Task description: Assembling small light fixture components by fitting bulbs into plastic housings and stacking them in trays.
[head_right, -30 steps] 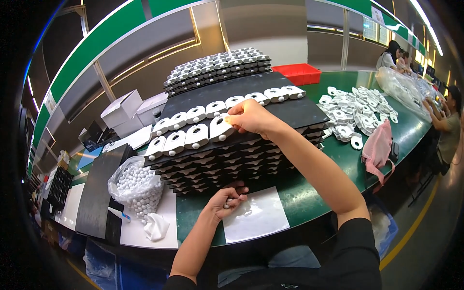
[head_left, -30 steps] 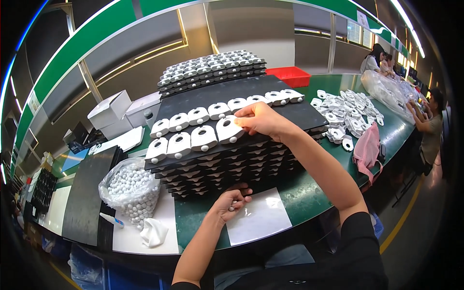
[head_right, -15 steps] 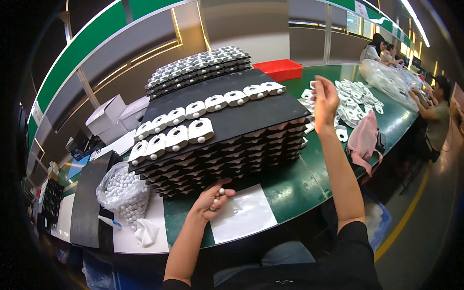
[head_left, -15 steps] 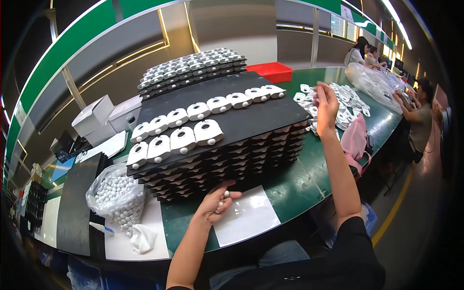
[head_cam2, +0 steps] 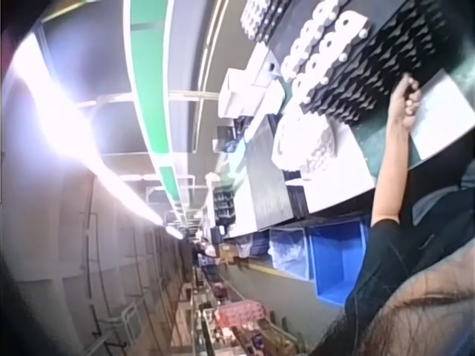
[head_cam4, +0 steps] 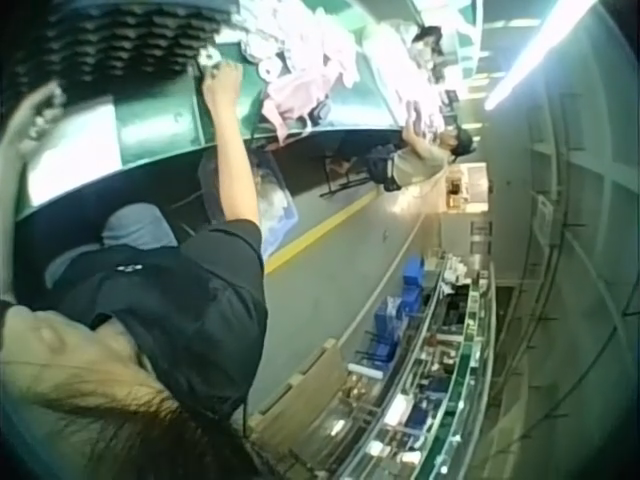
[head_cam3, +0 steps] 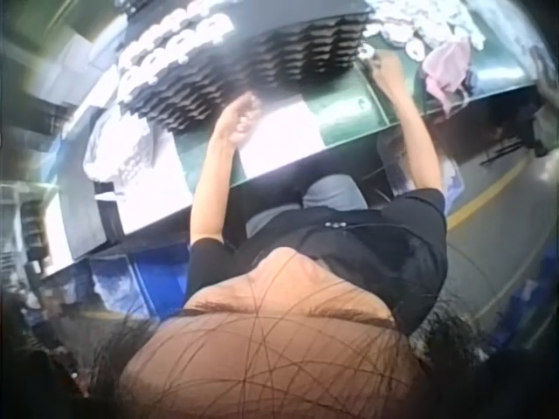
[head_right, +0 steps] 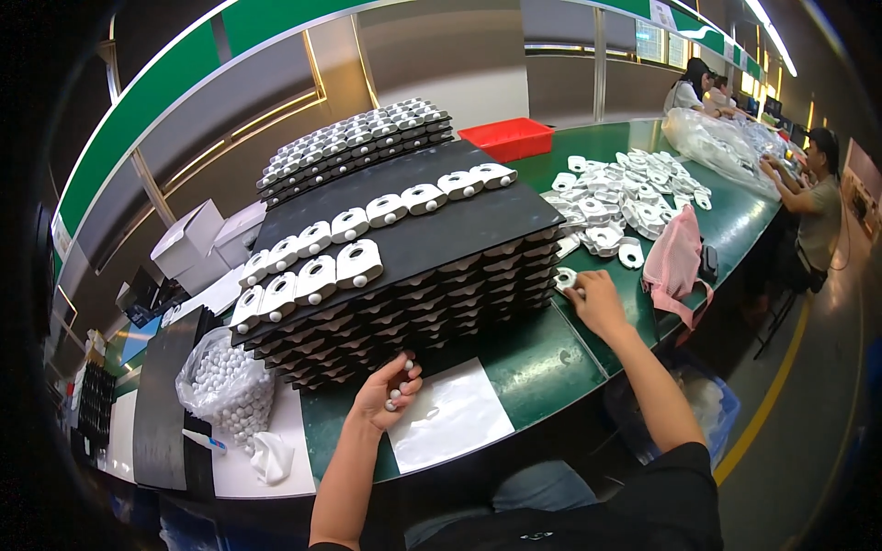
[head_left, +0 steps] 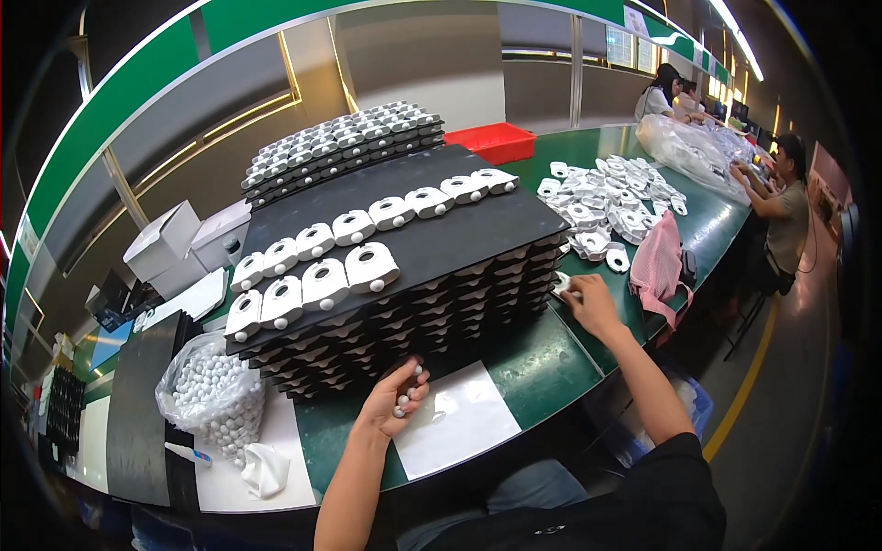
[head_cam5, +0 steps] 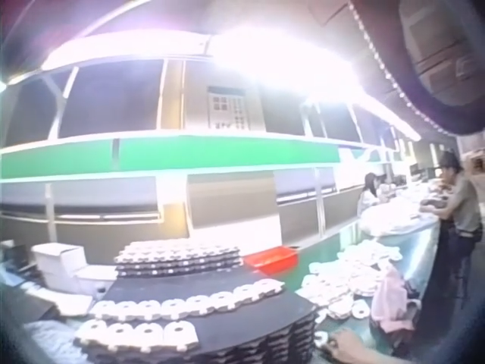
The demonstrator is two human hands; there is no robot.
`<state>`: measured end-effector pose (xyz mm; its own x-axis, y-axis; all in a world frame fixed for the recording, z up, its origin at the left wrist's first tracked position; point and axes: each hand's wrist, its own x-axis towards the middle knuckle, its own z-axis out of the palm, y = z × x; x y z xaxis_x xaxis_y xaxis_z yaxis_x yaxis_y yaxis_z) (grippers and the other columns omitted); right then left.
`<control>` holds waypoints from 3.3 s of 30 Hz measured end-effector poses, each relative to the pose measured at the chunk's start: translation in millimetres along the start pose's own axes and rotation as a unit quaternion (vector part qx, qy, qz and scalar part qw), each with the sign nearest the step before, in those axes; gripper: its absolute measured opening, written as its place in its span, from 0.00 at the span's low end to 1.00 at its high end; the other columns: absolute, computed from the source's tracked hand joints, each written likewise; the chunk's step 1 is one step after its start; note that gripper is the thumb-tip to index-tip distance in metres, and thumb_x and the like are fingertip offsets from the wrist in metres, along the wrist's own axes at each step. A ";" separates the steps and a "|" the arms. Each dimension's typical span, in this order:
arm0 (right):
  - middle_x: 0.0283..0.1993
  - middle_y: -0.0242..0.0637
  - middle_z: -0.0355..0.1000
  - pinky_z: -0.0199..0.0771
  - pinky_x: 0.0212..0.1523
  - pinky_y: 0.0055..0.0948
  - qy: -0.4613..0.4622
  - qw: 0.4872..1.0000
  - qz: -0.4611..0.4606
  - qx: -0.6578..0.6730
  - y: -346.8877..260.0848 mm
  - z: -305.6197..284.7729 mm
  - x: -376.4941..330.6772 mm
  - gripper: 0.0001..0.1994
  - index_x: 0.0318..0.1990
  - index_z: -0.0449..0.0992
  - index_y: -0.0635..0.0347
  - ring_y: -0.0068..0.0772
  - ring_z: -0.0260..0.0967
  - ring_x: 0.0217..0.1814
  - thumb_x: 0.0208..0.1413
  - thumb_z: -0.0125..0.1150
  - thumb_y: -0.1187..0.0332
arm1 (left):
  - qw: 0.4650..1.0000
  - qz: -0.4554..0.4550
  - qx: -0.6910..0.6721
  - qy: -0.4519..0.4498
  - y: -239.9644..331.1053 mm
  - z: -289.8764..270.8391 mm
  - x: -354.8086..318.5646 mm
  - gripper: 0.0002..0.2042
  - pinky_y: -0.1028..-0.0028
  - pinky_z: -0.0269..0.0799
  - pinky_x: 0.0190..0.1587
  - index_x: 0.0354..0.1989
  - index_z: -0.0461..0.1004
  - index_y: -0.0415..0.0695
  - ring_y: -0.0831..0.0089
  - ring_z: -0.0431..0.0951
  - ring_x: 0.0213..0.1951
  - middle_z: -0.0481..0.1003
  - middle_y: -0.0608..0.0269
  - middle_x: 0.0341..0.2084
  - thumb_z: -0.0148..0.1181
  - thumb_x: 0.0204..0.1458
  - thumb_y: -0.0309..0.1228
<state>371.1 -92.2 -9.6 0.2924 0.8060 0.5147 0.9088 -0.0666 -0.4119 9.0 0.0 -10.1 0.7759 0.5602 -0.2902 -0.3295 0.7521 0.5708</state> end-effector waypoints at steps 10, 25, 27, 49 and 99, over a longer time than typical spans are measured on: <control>0.32 0.48 0.71 0.67 0.39 0.38 -0.172 0.974 0.114 -0.093 -17.0 -78.6 -32.2 0.22 0.39 0.70 0.62 0.47 0.69 0.38 0.33 0.68 0.65 | 0.988 0.071 0.136 0.034 -0.9 17.0 -5.2 0.07 0.89 0.47 0.13 0.34 0.67 0.44 0.85 0.57 0.20 0.68 0.64 0.29 0.57 0.50 0.31; 0.33 0.31 0.68 0.66 0.37 0.19 -0.245 0.855 0.053 0.455 -171.9 35.6 -76.9 0.06 0.39 0.67 0.65 0.18 0.65 0.35 0.53 0.51 0.75 | 0.990 0.108 0.078 0.043 0.2 4.8 -2.5 0.11 0.88 0.48 0.14 0.39 0.71 0.39 0.87 0.56 0.17 0.72 0.61 0.33 0.57 0.50 0.31; 0.33 0.31 0.68 0.66 0.37 0.19 -0.243 0.853 0.055 0.458 -175.9 48.1 -79.4 0.07 0.39 0.67 0.65 0.18 0.65 0.35 0.53 0.51 0.75 | 0.989 0.120 0.068 0.051 0.3 4.6 -2.4 0.10 0.88 0.49 0.14 0.39 0.71 0.39 0.87 0.56 0.17 0.72 0.60 0.33 0.58 0.49 0.30; 0.29 0.40 0.64 0.64 0.29 0.26 -0.140 0.932 -0.126 0.310 -189.0 54.4 -83.9 0.08 0.36 0.67 0.64 0.33 0.63 0.28 0.46 0.52 0.79 | 0.991 0.124 0.035 0.024 1.1 0.8 -0.9 0.10 0.88 0.50 0.14 0.40 0.71 0.41 0.86 0.57 0.17 0.72 0.61 0.35 0.56 0.49 0.27; 0.44 0.32 0.67 0.69 0.47 0.32 -0.158 0.643 0.175 0.728 -156.4 59.2 -60.7 0.09 0.46 0.63 0.56 0.28 0.67 0.46 0.57 0.46 0.73 | 0.957 0.106 0.271 0.014 -3.4 20.8 -7.1 0.14 0.89 0.48 0.18 0.37 0.73 0.43 0.92 0.62 0.20 0.72 0.73 0.27 0.64 0.40 0.25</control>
<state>193.6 -95.9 -21.0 0.1184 0.9863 0.1153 -0.5067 0.1599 -0.8472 15.8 -13.7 5.9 0.7052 0.6953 -0.1389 -0.1453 0.3335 0.9315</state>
